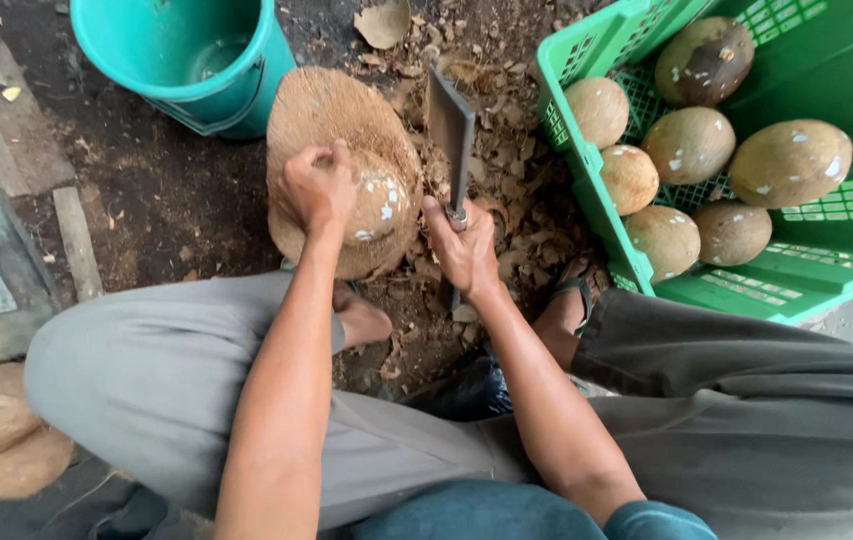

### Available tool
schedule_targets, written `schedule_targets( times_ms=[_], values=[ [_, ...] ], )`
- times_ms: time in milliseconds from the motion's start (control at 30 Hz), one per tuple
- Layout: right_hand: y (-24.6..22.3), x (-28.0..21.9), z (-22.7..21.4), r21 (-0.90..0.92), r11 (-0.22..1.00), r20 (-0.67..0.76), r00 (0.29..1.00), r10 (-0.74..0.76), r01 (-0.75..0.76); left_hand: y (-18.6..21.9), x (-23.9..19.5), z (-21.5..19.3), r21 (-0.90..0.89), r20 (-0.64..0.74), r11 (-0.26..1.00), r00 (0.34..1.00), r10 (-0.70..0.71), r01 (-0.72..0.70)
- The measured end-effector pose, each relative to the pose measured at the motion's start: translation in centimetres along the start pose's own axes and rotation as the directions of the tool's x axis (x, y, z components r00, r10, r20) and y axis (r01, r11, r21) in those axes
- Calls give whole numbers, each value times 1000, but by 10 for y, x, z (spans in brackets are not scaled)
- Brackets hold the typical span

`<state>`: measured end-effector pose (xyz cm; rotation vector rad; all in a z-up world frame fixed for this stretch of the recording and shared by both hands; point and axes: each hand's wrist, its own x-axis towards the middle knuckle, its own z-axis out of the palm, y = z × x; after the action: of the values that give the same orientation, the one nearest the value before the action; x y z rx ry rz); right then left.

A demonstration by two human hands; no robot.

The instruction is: The person sits on the ground and uses a machete to peel the husk off a coconut held on a wooden stump. The person rotates the coconut to remove the husk in strips, with coconut husk debris accumulating on the ground. A green crate containing other coconuts and a blue bucket are visible nearby.

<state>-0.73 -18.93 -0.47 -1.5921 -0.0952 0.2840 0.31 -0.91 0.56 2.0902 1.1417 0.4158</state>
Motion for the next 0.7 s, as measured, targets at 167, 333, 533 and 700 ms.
schedule_targets(
  times_ms=[167, 333, 533, 700],
  values=[
    [65, -14, -5, -130, 962, 203, 944, 261, -238, -11, -9, -1, -40, -14, 999, 1000, 7, -8],
    [16, -16, -7, 13, 978, 74, 976, 205, -207, -38, -7, 5, 66, -24, 996, 998, -60, 62],
    [51, -22, 6, -85, 971, 118, 965, 234, -225, -41, -3, 11, 136, -15, 984, 994, -112, 113],
    [66, -8, -5, -177, 905, 125, 903, 410, -387, -43, 13, 24, 115, -68, 991, 996, -55, 62]
  ],
)
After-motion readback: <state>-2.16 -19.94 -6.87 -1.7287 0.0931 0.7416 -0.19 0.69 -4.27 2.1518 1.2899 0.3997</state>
